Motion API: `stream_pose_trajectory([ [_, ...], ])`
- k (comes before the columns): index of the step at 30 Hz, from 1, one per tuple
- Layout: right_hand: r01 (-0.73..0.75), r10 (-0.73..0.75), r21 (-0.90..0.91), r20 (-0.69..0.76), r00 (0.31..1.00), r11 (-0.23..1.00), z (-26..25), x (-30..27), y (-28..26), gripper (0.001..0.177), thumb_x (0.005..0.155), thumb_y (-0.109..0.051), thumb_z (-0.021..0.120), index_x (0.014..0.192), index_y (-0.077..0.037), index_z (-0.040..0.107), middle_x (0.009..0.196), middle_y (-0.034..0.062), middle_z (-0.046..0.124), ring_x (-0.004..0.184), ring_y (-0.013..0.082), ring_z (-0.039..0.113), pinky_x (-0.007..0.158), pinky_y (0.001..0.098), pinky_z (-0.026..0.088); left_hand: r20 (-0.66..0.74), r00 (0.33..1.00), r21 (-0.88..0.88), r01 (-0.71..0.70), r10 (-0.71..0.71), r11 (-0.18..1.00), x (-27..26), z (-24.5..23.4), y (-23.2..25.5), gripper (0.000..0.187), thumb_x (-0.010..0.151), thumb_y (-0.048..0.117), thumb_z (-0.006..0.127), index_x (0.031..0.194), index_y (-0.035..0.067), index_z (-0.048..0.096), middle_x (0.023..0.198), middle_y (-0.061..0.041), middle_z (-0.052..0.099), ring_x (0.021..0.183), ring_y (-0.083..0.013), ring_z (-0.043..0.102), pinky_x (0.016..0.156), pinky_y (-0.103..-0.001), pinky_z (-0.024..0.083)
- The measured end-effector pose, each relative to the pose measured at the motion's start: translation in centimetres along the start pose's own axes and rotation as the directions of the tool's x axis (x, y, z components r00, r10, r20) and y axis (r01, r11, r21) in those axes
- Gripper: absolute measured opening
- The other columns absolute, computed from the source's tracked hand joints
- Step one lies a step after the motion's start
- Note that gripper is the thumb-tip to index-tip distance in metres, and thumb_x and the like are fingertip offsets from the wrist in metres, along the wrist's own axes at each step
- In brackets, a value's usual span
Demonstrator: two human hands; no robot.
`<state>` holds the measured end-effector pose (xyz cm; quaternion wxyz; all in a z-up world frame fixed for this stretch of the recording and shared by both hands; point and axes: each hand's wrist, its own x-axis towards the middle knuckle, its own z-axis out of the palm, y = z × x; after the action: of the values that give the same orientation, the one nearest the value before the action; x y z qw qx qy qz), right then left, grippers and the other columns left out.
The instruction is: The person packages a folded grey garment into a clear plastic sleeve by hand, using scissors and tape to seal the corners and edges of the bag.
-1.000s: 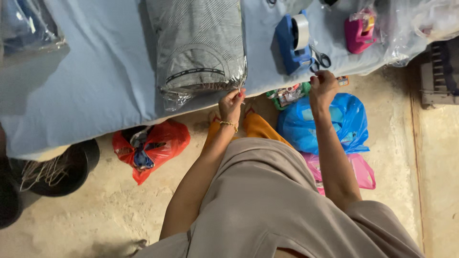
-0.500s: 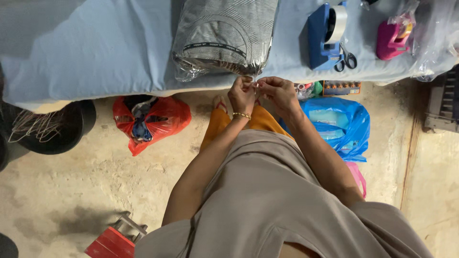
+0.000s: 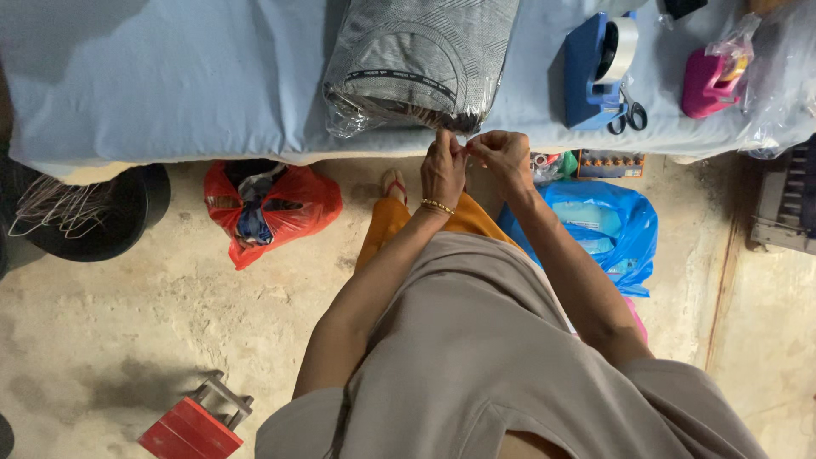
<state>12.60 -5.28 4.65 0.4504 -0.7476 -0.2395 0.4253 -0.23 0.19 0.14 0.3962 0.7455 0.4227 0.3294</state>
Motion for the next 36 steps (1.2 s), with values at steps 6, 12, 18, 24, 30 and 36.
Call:
stream_pose_trajectory([
  [6, 0.034, -0.062, -0.209, -0.127, 0.990, 0.977, 0.3, 1.0, 0.0, 0.022, 0.085, -0.017, 0.081, 0.094, 0.003, 0.079, 0.081, 0.0100, 0.078, 0.069, 0.0084, 0.071, 0.063, 0.0230, 0.056, 0.011, 0.999, 0.003, -0.043, 0.043, 0.999, 0.2, -0.1, 0.1, 0.023, 0.087, 0.008, 0.076, 0.100, 0.007, 0.058, 0.083, -0.008, 0.067, 0.084, -0.0311, 0.065, 0.074, -0.043, 0.053],
  [12, 0.083, -0.111, -0.196, -0.139, 0.984, 0.977, 0.5, 1.4, 0.3, 0.022, 0.083, -0.015, 0.084, 0.093, 0.003, 0.078, 0.081, 0.0105, 0.078, 0.070, 0.0095, 0.073, 0.064, 0.0236, 0.057, 0.037, 0.998, 0.011, -0.055, 0.055, 0.998, 0.3, -0.5, -0.1, 0.015, 0.088, 0.010, 0.074, 0.102, 0.006, 0.069, 0.084, -0.010, 0.070, 0.083, -0.0312, 0.064, 0.076, -0.043, 0.052],
  [18, -0.012, 0.010, -0.017, -0.141, 0.990, 1.000, 0.6, 0.2, -0.6, 0.021, 0.083, -0.013, 0.085, 0.093, 0.004, 0.077, 0.082, 0.0096, 0.078, 0.070, 0.0098, 0.071, 0.062, 0.0229, 0.056, 0.044, 0.999, -0.021, -0.005, 0.006, 1.000, 0.8, -1.2, 0.6, 0.013, 0.088, 0.007, 0.070, 0.099, 0.006, 0.075, 0.089, -0.013, 0.073, 0.083, -0.0319, 0.068, 0.076, -0.042, 0.054],
  [24, 0.036, -0.045, -0.035, -0.283, 0.958, 0.999, 1.6, -1.5, -2.3, 0.035, 0.081, -0.007, 0.086, 0.096, 0.007, 0.058, 0.076, 0.0108, 0.073, 0.065, 0.0093, 0.067, 0.055, 0.0236, 0.052, 0.149, 0.961, -0.152, 0.254, -0.232, 0.955, 0.9, -1.3, 0.5, 0.012, 0.089, 0.007, 0.069, 0.098, 0.004, 0.078, 0.076, -0.013, 0.075, 0.063, -0.0206, 0.073, 0.063, -0.033, 0.056],
  [30, 0.047, -0.039, 0.027, -0.251, 0.967, 0.999, 2.0, -2.6, -3.5, 0.017, 0.089, -0.010, 0.080, 0.084, 0.005, 0.076, 0.074, 0.0054, 0.074, 0.064, 0.0047, 0.062, 0.055, 0.0219, 0.051, 0.143, 0.938, -0.185, 0.337, -0.314, 0.923, 0.6, -0.4, -0.3, 0.011, 0.089, 0.008, 0.075, 0.097, 0.002, 0.078, 0.078, -0.008, 0.078, 0.066, -0.0132, 0.074, 0.062, -0.027, 0.056],
  [36, 0.051, -0.041, 0.039, -0.215, 0.976, 0.998, 2.4, -3.4, -4.3, 0.019, 0.091, -0.011, 0.074, 0.093, 0.008, 0.076, 0.078, 0.0067, 0.076, 0.067, 0.0054, 0.065, 0.058, 0.0231, 0.055, 0.209, 0.903, -0.300, 0.425, -0.375, 0.854, 0.2, 0.3, -1.4, 0.015, 0.087, 0.006, 0.074, 0.099, -0.001, 0.077, 0.081, -0.008, 0.079, 0.068, -0.0104, 0.074, 0.063, -0.025, 0.057],
])
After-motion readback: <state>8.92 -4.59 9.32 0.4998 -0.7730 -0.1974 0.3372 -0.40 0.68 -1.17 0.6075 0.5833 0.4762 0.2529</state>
